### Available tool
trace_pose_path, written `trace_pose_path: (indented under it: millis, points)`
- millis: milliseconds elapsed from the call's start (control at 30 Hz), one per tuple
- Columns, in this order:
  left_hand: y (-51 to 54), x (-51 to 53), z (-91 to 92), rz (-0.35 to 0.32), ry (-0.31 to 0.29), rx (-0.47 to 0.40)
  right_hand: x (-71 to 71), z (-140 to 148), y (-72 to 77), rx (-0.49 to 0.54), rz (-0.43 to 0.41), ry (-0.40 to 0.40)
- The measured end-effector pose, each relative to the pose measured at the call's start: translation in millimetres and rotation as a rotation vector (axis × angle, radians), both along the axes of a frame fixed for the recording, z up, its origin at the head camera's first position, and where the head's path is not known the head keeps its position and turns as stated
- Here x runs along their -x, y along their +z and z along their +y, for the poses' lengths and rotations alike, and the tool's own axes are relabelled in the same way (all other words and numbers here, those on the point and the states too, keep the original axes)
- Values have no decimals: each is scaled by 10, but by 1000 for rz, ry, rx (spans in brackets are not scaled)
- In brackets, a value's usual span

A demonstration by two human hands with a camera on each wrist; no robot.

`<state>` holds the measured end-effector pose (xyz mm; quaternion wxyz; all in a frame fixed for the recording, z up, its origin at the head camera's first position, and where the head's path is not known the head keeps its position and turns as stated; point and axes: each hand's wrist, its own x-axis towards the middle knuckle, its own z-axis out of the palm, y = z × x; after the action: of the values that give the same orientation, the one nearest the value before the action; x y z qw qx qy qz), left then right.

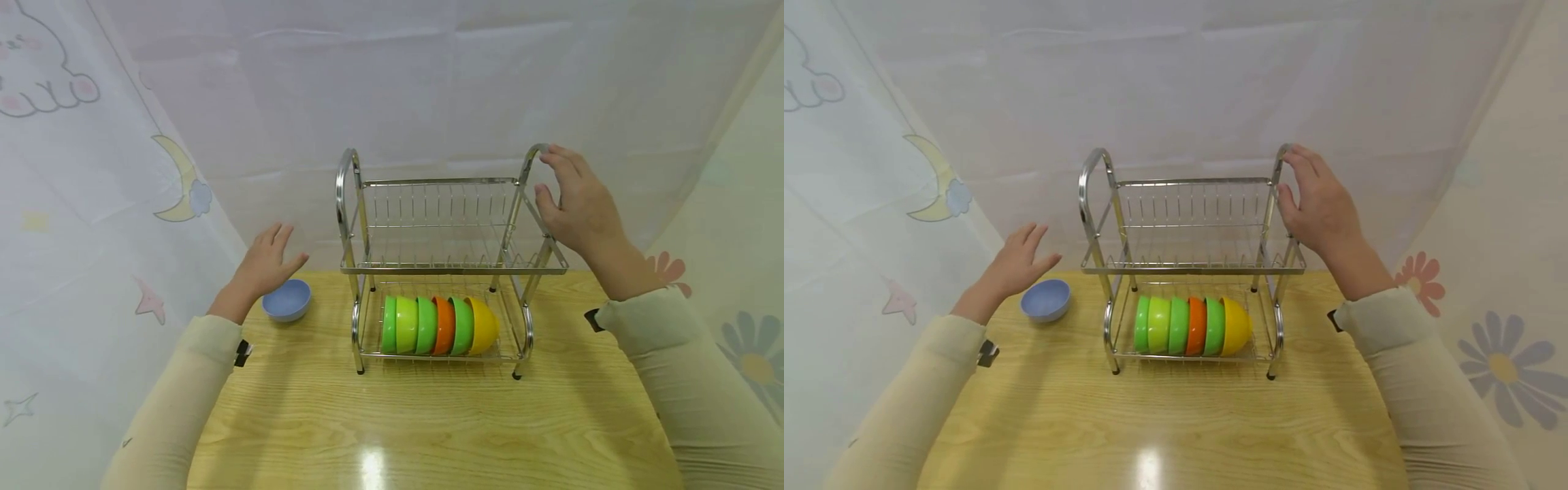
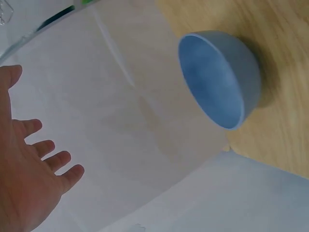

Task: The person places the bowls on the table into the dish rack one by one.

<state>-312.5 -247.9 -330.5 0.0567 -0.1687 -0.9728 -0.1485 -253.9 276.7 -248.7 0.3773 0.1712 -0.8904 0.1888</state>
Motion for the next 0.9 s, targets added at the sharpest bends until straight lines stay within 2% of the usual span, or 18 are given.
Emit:
trace_pose_path:
  millis: [367,733,900]
  points:
    - [-342,114,-222,-106,69,-19,-10,-6,-8,2,11,-5]
    - [-687,166,-383,-188,116,-34,-14,-23,-14,-4,18,-10]
    - [-812,170,-415,-223,129,-46,-6,-22,-17,-2,20,-14]
